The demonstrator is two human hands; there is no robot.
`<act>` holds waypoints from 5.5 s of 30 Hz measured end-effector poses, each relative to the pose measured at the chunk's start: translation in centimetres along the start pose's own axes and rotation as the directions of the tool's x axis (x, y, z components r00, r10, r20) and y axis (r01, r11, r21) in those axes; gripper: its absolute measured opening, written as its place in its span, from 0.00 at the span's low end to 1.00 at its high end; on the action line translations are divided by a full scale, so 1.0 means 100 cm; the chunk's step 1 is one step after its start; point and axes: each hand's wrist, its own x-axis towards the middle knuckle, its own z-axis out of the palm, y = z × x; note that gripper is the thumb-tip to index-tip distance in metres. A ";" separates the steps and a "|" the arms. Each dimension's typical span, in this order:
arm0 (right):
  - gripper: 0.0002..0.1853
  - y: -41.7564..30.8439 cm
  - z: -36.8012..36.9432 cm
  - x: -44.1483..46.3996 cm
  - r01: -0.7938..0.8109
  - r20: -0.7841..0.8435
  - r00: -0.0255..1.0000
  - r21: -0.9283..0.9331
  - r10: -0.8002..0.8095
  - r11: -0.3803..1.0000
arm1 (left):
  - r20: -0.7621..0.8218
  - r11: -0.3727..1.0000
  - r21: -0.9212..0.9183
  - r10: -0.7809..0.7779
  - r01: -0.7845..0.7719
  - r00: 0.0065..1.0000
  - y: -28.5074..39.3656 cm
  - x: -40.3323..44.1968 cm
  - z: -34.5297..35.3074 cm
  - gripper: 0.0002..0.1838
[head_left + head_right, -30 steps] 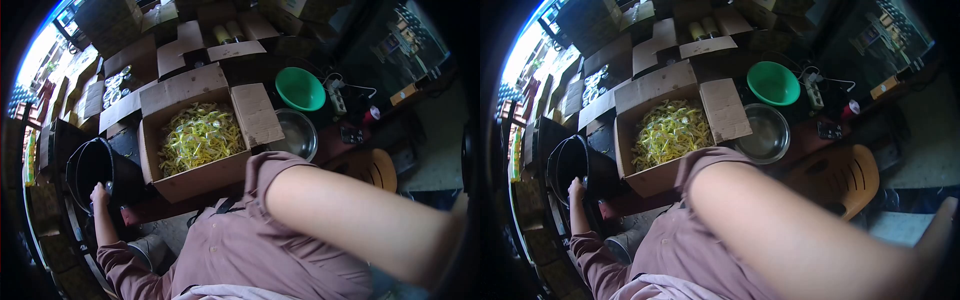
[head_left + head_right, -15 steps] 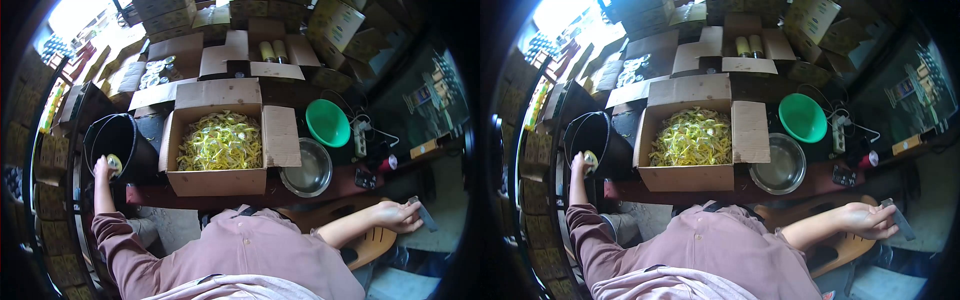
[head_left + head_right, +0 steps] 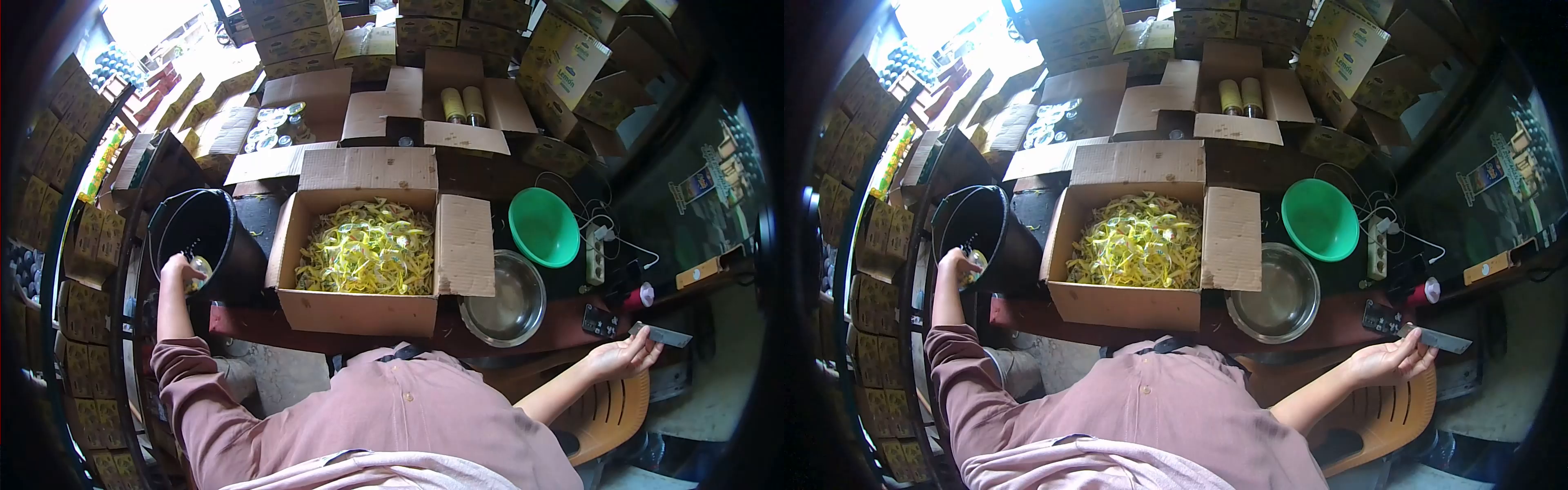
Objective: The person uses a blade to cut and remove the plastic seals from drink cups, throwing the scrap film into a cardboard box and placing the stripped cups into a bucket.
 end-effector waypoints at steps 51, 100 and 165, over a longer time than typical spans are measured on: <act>0.19 0.054 0.016 -0.001 -0.221 0.135 0.969 0.107 0.206 0.969 | 0.246 1.000 -0.006 -0.002 0.004 0.969 0.017 -0.034 -0.044 0.39; 0.11 -0.045 0.173 -0.147 0.341 0.636 -0.085 0.742 -0.767 0.577 | -0.763 -0.164 -0.518 0.531 -0.839 0.368 0.209 -0.282 -0.001 0.37; 0.32 -0.019 0.188 -0.154 0.340 0.666 -0.117 0.724 -0.736 0.601 | -0.800 -0.166 -0.462 0.503 -0.871 0.328 0.249 -0.275 -0.006 0.33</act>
